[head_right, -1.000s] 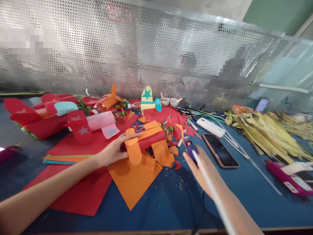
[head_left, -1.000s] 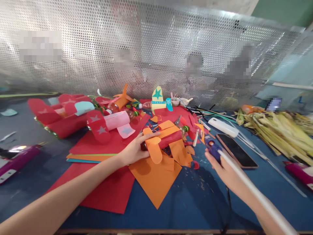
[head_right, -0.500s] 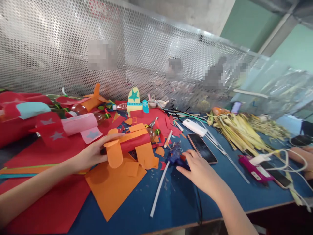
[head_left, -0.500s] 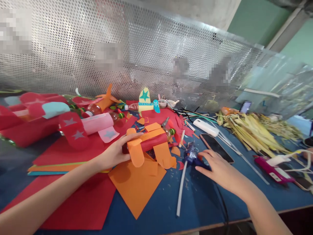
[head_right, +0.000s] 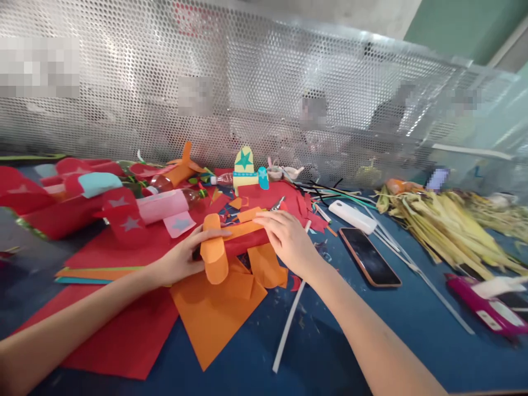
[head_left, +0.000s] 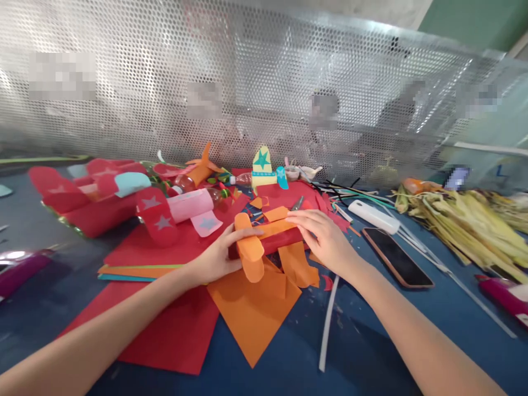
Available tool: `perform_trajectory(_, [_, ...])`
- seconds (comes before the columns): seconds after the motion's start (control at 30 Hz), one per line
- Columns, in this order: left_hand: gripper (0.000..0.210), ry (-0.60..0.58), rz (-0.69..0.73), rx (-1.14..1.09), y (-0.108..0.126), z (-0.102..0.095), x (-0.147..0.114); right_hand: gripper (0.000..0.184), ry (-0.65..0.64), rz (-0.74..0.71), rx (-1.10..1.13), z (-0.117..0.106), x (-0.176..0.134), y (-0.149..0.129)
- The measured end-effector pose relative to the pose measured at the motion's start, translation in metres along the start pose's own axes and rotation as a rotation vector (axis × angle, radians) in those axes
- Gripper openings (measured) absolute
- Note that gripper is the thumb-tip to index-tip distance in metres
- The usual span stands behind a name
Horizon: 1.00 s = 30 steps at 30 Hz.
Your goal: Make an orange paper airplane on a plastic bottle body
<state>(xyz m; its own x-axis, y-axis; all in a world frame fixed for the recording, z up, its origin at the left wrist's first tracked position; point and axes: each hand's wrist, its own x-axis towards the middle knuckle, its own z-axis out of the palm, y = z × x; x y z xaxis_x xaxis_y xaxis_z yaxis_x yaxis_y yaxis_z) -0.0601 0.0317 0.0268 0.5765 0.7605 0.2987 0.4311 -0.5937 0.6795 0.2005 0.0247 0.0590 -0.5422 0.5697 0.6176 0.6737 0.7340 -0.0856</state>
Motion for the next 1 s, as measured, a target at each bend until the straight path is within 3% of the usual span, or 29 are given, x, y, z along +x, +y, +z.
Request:
perform_trajectory(0.43, [0.042,-0.018,-0.003,0.061,-0.003,0.001,0.0,0.03,-0.051,-0.084,-0.17,0.012,-0.023,0.007])
perform_trajectory(0.73, [0.05,-0.025,-0.027,0.077,0.002,-0.002,0.0,0.028,0.015,-0.047,-0.202,0.012,-0.02,0.004])
perform_trajectory(1.0, [0.044,0.013,0.014,0.094,-0.01,0.001,0.002,0.026,0.093,-0.009,-0.141,0.013,-0.016,0.005])
